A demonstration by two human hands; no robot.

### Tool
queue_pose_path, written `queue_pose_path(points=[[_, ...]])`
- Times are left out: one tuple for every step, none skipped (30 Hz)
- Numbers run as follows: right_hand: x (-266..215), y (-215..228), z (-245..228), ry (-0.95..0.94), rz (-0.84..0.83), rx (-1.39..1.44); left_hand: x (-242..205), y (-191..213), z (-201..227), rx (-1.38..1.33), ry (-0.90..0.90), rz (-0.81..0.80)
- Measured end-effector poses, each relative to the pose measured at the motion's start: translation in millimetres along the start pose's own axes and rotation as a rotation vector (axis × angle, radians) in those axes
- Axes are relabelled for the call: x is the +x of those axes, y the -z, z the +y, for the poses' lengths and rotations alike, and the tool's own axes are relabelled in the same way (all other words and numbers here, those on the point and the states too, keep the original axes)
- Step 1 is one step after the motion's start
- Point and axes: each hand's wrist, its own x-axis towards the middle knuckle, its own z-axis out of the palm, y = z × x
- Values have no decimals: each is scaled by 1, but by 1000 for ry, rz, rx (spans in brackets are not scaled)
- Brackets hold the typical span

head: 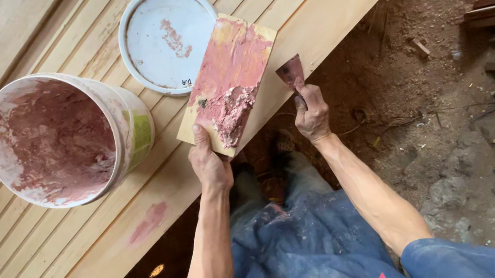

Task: The person scoops pink putty from a bucket and spreads it onto a wooden slatted panel using a putty knife and a small wooden board. They repeatedly apply the putty to fill gaps between the slats, occasionally mixing the putty on the board before application.

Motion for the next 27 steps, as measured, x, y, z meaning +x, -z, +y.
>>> queue_pose_path(points=[[0,-2,-2,-11,15,1,4,-1,-4,21,5,9],[1,-1,-2,-16,27,1,7,-4,-9,36,8,18],[4,0,-1,-4,25,5,10,-7,-14,35,8,5],[4,0,-2,8,28,9,15,-9,-17,37,7,-13],[4,0,-4,19,31,12,18,-10,-20,39,6,-31],[7,-1,-7,12,45,12,22,-13,-22,59,32,-19],[9,-2,-11,6,59,12,26,-16,-24,79,59,-7],[5,-3,-15,-6,72,8,28,-15,-26,101,91,4],[0,-5,-19,-34,77,28,31,-12,-30,123,77,-10],[-8,-6,-24,-68,82,45,33,-11,-33,147,69,-25],[-15,-8,-26,-101,87,62,37,-8,-34,171,61,-40],[-23,-11,-24,-94,86,48,43,-6,-36,178,65,-42],[-33,-15,-21,-87,85,34,50,-4,-39,185,69,-44],[-48,-13,-16,-87,71,17,48,-1,-43,191,84,-36],[-63,-10,-10,-107,40,8,46,1,-46,207,86,-39],[-74,-10,-1,-122,21,-2,50,2,-45,224,81,-53],[-86,-10,6,-137,2,-11,51,1,-45,241,77,-67],[-97,-6,11,-217,-139,-80,50,0,-42,241,70,-76],[-111,4,13,-295,-282,-148,47,-2,-38,241,63,-86],[-126,13,10,-378,-415,-213,49,-3,-32,248,56,-104],[-149,29,-5,-363,-283,-211,46,-2,-25,243,52,-150],[-144,36,-4,-306,-155,-203,50,-7,-20,214,16,-191],[-127,31,6,-290,-17,-209,60,-13,-16,185,-19,-231],[-144,47,-10,-317,68,-213,46,1,-16,195,23,-170],[-152,60,-22,-481,33,-62,33,15,-18,205,65,-108],[-137,56,-20,-630,54,83,43,15,-19,215,92,-105],[-119,53,-19,-773,74,233,49,16,-20,222,106,-110]])
